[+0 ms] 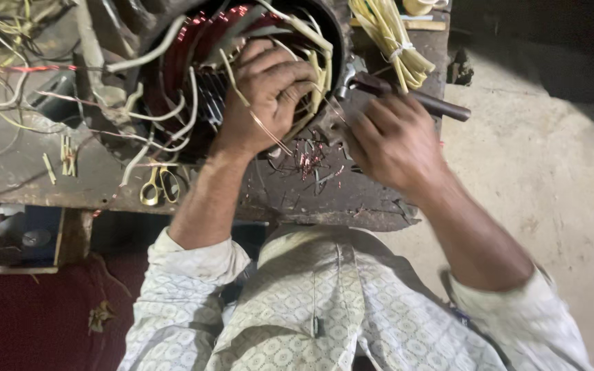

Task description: The person works on a motor stator, inserting and adjusting insulated copper wires into slots using pliers and a wooden stick. They cut and trim wire ends and manipulate the winding structure throughout the clip.

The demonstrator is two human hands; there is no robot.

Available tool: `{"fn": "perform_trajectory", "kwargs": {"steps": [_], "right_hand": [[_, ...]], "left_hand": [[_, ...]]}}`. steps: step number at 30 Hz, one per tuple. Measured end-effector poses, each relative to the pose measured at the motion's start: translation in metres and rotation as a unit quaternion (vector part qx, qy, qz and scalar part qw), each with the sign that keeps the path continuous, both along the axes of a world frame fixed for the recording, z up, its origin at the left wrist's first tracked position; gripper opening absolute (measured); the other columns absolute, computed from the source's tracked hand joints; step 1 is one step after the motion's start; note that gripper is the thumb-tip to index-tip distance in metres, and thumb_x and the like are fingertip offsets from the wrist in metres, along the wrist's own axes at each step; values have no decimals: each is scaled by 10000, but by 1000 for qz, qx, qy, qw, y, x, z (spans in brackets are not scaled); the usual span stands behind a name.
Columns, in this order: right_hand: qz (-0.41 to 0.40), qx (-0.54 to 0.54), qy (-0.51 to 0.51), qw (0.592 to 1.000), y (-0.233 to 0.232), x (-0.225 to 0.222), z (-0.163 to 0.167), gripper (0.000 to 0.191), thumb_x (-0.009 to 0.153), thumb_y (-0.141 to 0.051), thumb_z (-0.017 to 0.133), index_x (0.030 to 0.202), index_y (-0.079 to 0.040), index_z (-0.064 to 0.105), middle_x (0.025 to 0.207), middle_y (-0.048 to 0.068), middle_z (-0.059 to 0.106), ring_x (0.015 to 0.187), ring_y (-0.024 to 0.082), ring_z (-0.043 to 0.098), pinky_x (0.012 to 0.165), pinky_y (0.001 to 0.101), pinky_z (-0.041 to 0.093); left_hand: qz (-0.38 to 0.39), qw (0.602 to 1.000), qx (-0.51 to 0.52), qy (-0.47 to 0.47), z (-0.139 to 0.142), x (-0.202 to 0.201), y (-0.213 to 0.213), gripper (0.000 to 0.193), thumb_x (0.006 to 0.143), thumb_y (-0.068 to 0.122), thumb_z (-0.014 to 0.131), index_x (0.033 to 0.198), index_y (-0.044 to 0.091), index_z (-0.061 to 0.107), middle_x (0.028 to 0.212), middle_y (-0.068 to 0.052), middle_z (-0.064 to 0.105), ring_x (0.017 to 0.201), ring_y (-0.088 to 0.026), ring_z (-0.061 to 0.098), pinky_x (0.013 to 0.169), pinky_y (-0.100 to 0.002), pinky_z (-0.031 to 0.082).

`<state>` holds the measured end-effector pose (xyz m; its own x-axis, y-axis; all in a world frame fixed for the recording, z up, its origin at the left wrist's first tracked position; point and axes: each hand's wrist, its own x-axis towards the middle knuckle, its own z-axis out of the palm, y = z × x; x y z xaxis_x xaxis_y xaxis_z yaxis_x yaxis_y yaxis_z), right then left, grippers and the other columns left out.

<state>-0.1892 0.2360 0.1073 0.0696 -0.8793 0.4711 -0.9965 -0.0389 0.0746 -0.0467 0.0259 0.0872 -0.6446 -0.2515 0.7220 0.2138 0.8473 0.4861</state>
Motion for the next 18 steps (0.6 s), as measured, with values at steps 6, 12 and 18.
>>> {"fn": "perform_trajectory", "kwargs": {"steps": [6,12,18], "right_hand": [[-203,88,-471,854,45,-3,0,259,1020,-30,582,1275,-12,626,1020,116,644,750,176,667,613,315,601],[-97,92,-702,699,11,22,17,251,1024,-57,563,1247,34,634,926,104,701,778,140,730,719,279,629],[-70,140,-806,571,-46,22,16,215,1019,-78,573,1184,42,643,765,131,651,552,151,589,429,282,459]], "left_hand": [[-19,999,-6,-29,-4,2,-10,49,1004,115,763,999,130,809,966,-17,757,964,-200,615,901,-354,484],[-19,995,-94,-30,0,21,-16,70,1015,132,762,1008,180,813,991,5,758,1062,-212,620,1085,-417,373],[-29,994,-99,-36,4,26,-18,28,997,161,789,978,175,804,988,12,756,1084,-237,620,1059,-403,413]]}}
